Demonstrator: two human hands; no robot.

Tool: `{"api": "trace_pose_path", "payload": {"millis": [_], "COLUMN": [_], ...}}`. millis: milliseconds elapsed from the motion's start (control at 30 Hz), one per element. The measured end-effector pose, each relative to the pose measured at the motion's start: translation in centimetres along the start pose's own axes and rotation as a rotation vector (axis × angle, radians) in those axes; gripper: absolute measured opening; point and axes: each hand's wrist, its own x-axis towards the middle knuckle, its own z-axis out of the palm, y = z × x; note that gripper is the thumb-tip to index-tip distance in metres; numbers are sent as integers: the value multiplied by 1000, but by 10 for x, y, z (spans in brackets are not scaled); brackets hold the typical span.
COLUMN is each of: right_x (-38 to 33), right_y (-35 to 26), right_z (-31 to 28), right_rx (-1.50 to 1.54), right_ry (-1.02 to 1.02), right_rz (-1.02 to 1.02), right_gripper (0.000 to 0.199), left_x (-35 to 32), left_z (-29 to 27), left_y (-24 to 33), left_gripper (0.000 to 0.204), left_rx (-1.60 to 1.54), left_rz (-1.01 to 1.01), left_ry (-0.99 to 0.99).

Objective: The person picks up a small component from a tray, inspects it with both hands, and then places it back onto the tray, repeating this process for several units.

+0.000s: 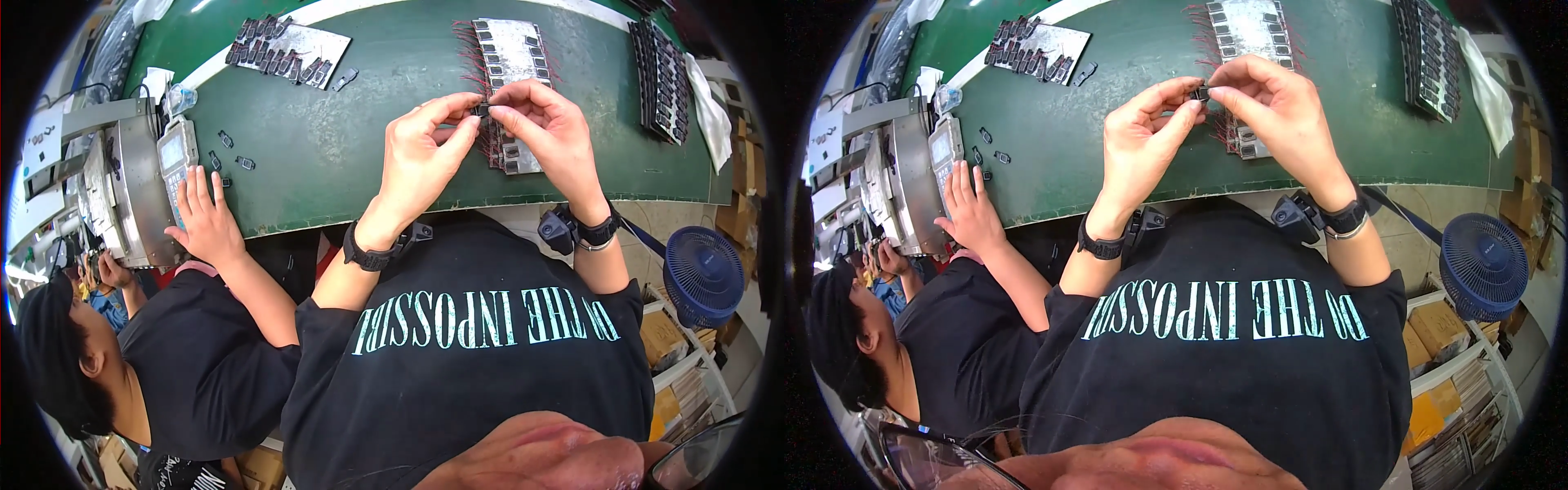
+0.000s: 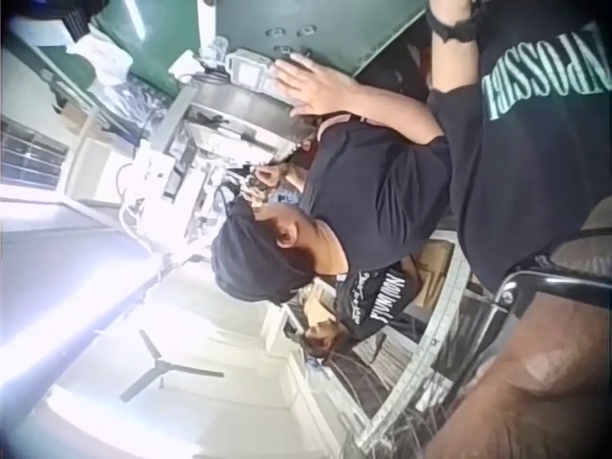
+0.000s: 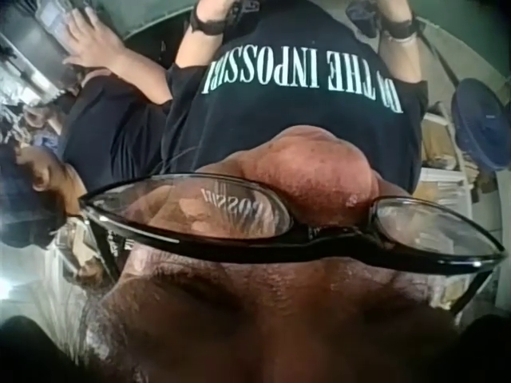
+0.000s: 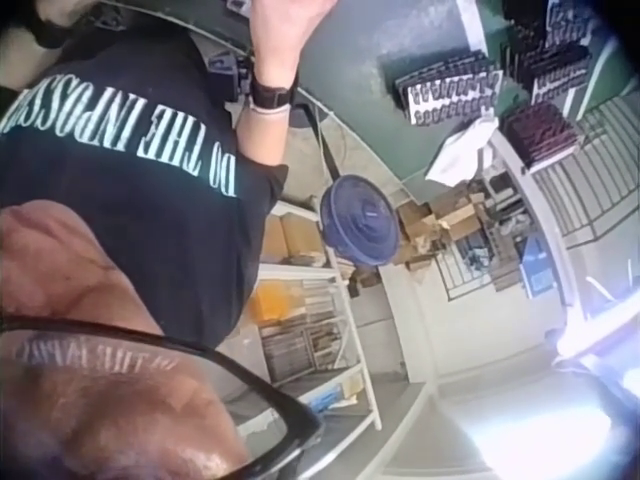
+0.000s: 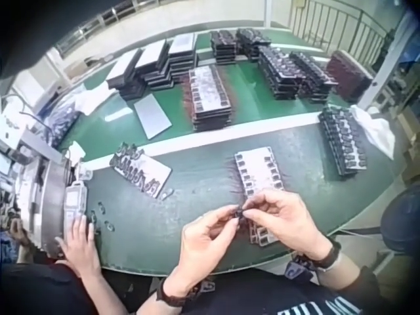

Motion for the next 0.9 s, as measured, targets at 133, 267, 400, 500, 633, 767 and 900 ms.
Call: {"api": "trace_pose_path", "payload": {"millis": [133, 267, 400, 500, 633, 767, 900], "right_x": [2, 6, 11, 11, 16, 9, -3], "right_y": [0, 3, 4, 10, 10, 10, 1], "right_z": [1, -5, -18, -21, -24, -18, -6], "right_rx": [18, -78, 266, 282, 257, 151, -192], "right_ry": [-14, -4, -258, -317, -348, -289, -142], "right_rz": [15, -103, 218, 257, 229, 147, -9], "right_gripper": [12, 11, 12, 16, 19, 21, 22], "left_x": [-1, -2, -4, -6, -5, -4, -3], "left_z": [-3, -5, -4, -4, -4, 0, 5], "left_y": [0, 4, 7, 6, 2, 0, 4], "left_gripper": [28, 27, 26, 26, 26, 26, 23], "left_rx": [-30, -59, -48, -59, 15, 61, 140], "left_rz": [-9, -22, -42, -52, -36, 2, 58], "left_ry": [-10, -46, -75, -79, -100, -107, -97]}}
